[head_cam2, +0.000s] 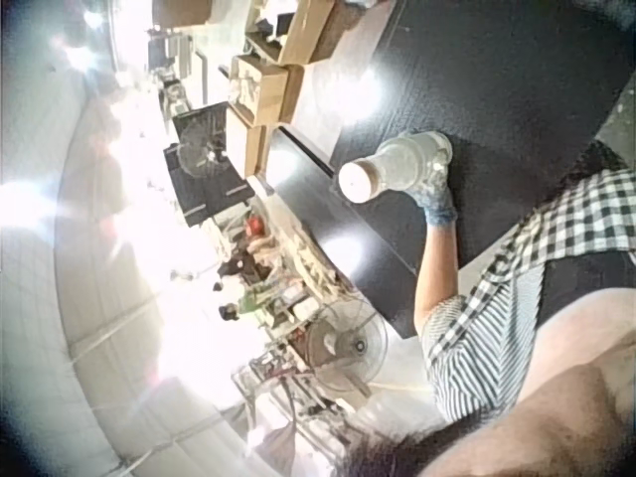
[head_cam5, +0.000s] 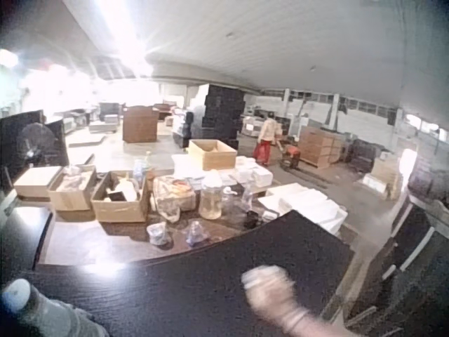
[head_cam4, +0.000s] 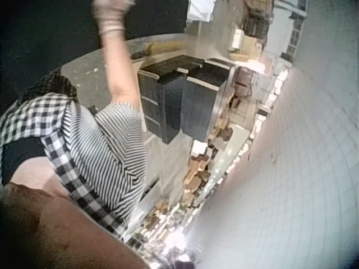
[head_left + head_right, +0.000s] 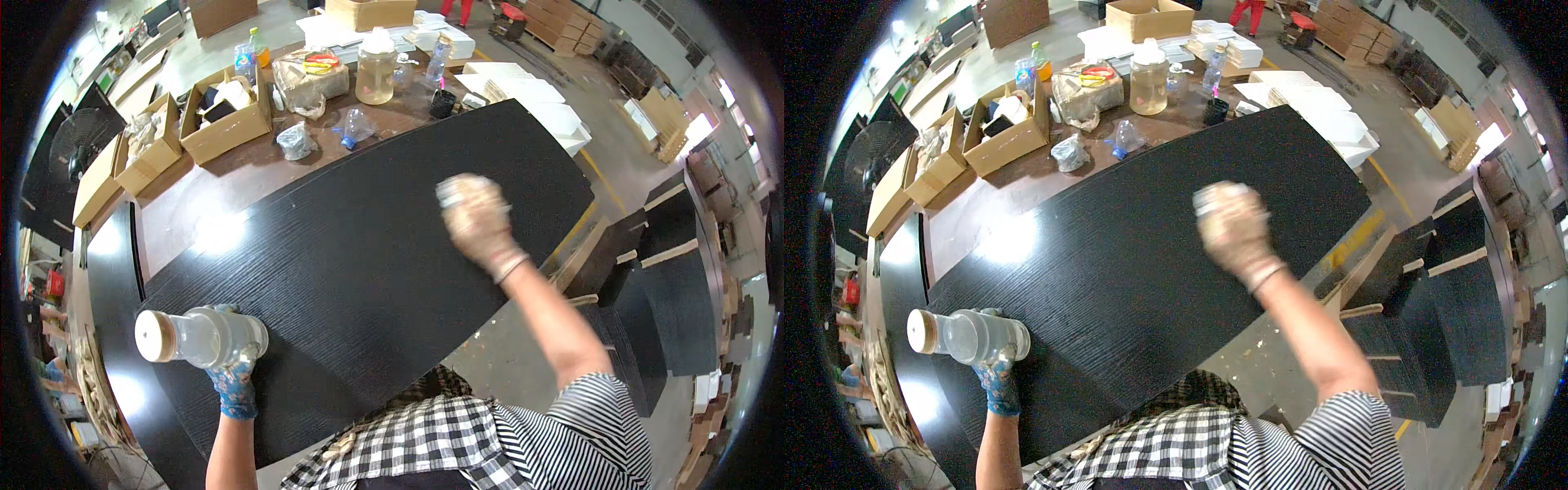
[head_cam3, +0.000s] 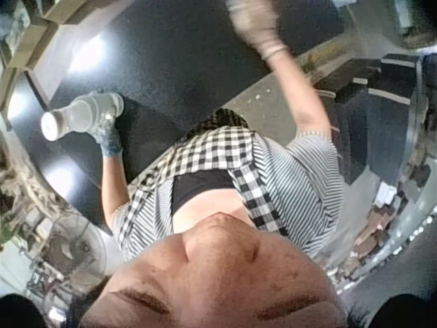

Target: The person sands the edges and surface of a black panel using a sanding block, applies liquid from a bottle to a cloth, and wipes the panel down with the cloth.

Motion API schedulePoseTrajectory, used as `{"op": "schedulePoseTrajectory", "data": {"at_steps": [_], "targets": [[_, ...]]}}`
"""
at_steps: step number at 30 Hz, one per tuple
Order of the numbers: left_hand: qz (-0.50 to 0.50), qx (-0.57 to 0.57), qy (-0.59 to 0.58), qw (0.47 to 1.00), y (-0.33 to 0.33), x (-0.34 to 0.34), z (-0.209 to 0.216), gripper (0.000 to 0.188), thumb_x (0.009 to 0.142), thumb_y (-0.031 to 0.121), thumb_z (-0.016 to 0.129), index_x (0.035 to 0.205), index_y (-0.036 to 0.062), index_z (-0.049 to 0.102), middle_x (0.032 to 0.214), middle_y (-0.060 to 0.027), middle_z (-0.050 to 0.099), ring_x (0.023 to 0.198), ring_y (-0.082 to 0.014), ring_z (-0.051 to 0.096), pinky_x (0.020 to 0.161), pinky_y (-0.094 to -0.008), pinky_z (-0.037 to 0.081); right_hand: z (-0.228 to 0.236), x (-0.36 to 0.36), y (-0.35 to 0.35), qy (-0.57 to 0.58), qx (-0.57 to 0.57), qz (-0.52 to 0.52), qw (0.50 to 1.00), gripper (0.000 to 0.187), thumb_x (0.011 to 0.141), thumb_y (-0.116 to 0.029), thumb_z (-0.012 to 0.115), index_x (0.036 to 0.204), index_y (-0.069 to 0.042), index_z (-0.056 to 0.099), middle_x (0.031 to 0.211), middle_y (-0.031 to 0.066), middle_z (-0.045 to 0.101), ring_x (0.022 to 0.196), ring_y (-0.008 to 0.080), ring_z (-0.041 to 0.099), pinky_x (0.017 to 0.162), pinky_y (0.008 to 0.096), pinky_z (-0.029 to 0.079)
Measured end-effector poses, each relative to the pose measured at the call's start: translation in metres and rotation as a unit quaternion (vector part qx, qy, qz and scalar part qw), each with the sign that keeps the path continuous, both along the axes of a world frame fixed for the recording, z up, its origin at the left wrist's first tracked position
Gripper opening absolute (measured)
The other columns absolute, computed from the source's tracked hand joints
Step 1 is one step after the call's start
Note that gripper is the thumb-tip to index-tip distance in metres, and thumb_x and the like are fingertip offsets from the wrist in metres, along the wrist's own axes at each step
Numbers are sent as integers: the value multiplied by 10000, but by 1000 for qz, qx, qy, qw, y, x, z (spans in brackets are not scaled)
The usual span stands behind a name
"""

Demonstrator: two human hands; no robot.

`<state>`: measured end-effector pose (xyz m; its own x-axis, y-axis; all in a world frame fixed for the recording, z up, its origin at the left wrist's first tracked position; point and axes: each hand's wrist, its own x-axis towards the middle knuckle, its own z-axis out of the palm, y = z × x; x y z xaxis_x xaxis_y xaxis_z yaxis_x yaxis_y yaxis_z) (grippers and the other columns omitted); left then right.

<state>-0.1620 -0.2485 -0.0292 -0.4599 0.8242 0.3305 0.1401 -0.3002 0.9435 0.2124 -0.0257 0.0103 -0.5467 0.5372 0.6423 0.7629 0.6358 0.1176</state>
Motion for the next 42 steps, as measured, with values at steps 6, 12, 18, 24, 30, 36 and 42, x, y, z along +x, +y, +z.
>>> {"op": "schedulePoseTrajectory", "data": {"at_steps": [6, 12, 18, 24, 30, 36, 42], "targets": [[-14, -37, 19, 999, 2, 8, 0, 754, 697, 321, 808, 1289, 46, 432, 1206, -100, 539, 1092, -220, 526, 963, -372, 445, -13, -119, -127, 79, -258, 314, 910, 325, 880, -211, 502, 1145, -35, 572, 1061, 143, 620, 967, 295, 609, 992, 456, 428], [-17, -8, 30, 999, 8, 4, -11, 804, 707, 376, 785, 1317, 32, 390, 1197, -136, 532, 1105, -249, 515, 968, -386, 439, -24, 180, 4, 44, 90, -185, 978, 201, 912, -141, 470, 787, -26, 579, 738, 149, 592, 722, 329, 597, 667, 447, 474], [-6, -15, 15, 1000, 0, -10, -4, 927, 637, 373, 860, 1340, 64, 340, 1180, -110, 508, 1124, -268, 499, 982, -421, 425, -30, 37, -100, 98, -107, -42, 988, 359, 821, -190, 576, 1162, -78, 584, 1095, 102, 627, 997, 297, 585, 916, 445, 459], [-13, 22, 57, 998, -4, -59, -44, 789, 771, 418, 735, 1339, 19, 358, 1232, -123, 518, 1132, -253, 499, 999, -407, 413, -27, 169, -53, 113, -84, -259, 955, 233, 878, -151, 511, 1082, -89, 605, 1041, 125, 629, 946, 347, 582, 827, 430, 477], [37, -38, 82, 995, 16, -14, 0, 777, 776, 408, 730, 1338, 18, 362, 1233, -122, 518, 1130, -253, 501, 998, -406, 413, -15, 135, -66, 169, -59, -238, 955, 177, 827, -129, 560, 997, -104, 604, 1015, 87, 619, 959, 318, 559, 841, 467, 460], [60, -64, 99, 991, 30, -9, 11, 764, 780, 399, 725, 1336, 17, 365, 1235, -121, 518, 1128, -253, 502, 997, -405, 413, -22, 131, -69, 125, -89, -115, 981, 252, 793, -106, 579, 1041, -86, 619, 1093, 117, 618, 1044, 310, 567, 968, 463, 413], [48, -81, 94, 991, 44, 5, 14, 752, 785, 390, 720, 1334, 16, 368, 1236, -119, 517, 1127, -252, 503, 996, -405, 412, -5, 330, 55, 76, -35, -318, 944, 194, 861, -94, 512, 1014, -48, 620, 982, 171, 643, 935, 286, 616, 834, 411, 485]]}}
